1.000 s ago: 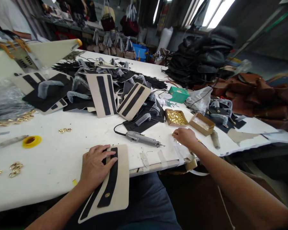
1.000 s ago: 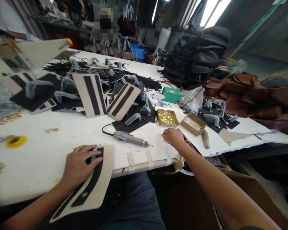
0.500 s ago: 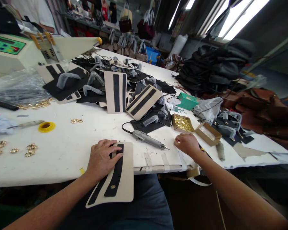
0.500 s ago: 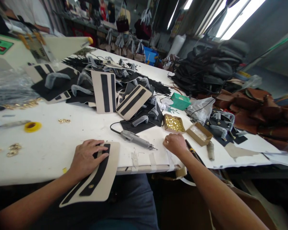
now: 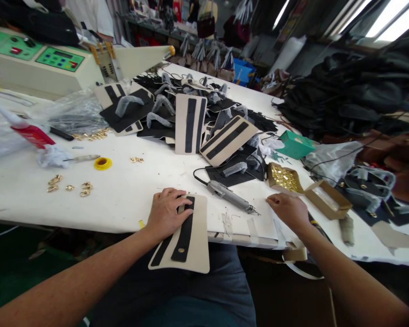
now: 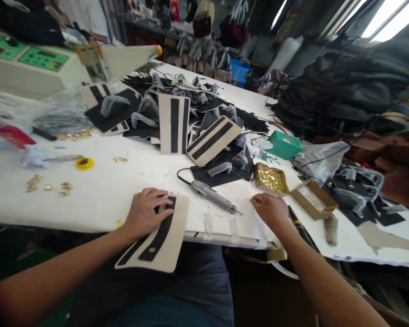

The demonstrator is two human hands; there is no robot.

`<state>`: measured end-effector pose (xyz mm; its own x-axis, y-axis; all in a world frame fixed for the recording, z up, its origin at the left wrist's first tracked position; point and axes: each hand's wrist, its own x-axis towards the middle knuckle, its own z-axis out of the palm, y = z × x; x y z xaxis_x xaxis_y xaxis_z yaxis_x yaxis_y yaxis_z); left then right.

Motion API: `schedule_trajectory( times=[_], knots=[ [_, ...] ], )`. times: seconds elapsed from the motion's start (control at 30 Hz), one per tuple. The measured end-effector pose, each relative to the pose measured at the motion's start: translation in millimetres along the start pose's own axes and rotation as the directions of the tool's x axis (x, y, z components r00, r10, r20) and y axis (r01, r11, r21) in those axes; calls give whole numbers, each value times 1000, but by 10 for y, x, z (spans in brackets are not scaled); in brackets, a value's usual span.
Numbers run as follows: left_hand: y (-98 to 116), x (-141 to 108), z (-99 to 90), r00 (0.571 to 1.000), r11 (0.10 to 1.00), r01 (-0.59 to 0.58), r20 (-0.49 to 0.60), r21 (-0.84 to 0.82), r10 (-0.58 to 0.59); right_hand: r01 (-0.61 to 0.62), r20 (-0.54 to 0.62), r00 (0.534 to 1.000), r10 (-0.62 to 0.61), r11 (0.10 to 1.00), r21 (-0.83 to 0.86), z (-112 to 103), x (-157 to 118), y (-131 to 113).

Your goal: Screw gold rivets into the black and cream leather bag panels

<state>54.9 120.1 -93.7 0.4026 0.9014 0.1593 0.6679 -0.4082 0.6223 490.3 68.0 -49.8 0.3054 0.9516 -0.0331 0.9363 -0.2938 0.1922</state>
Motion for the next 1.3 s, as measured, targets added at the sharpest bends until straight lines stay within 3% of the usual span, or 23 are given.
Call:
schedule_trajectory(
  times=[0.1, 0.17, 0.27, 0.33, 0.4, 0.47, 0.77, 0.9, 1.03, 1.13, 1.3],
  knots=[
    [0, -3, -8, 1000, 1000, -7, -11, 4, 7, 74, -169, 985, -41, 978, 197, -134, -73, -267],
    [1, -6, -12, 1000, 1000, -14, -17, 11, 14, 187, -217, 971, -101, 885, 427, -276, -182, -617],
    [-1, -9, -17, 999, 999, -25, -26, 21, 26, 250, -145, 966, -214, 631, 734, -445, -373, -1310],
    [-5, -9, -22, 999, 999, -32, -35, 27, 33, 240, -86, 947, -310, 502, 831, -472, -456, -1756],
    [-9, -9, -28, 998, 999, -40, -39, 31, 41, 216, -29, 917, -397, 434, 875, -435, -478, -2096],
    [-16, -8, -32, 998, 998, -49, -40, 33, 50, 201, 12, 894, -447, 427, 882, -371, -453, -2303],
    [-81, -4, -7, 997, 997, -66, -34, 27, 66, 342, -30, 846, -533, 497, 798, -333, -351, -2448],
    [-91, -2, -4, 997, 998, -66, -31, 20, 67, 297, 14, 869, -494, 546, 783, -337, -338, -2496],
    [-93, -2, -21, 997, 997, -70, -16, 17, 70, 168, 113, 903, -415, 583, 795, -316, -308, -2528],
    [-104, -1, -26, 998, 997, -68, -12, 20, 68, 128, 169, 897, -408, 607, 784, -326, -279, -2526],
    [-121, 5, -15, 998, 997, -69, -11, 18, 69, 182, 180, 864, -471, 625, 759, -375, -223, -2518]
  ],
)
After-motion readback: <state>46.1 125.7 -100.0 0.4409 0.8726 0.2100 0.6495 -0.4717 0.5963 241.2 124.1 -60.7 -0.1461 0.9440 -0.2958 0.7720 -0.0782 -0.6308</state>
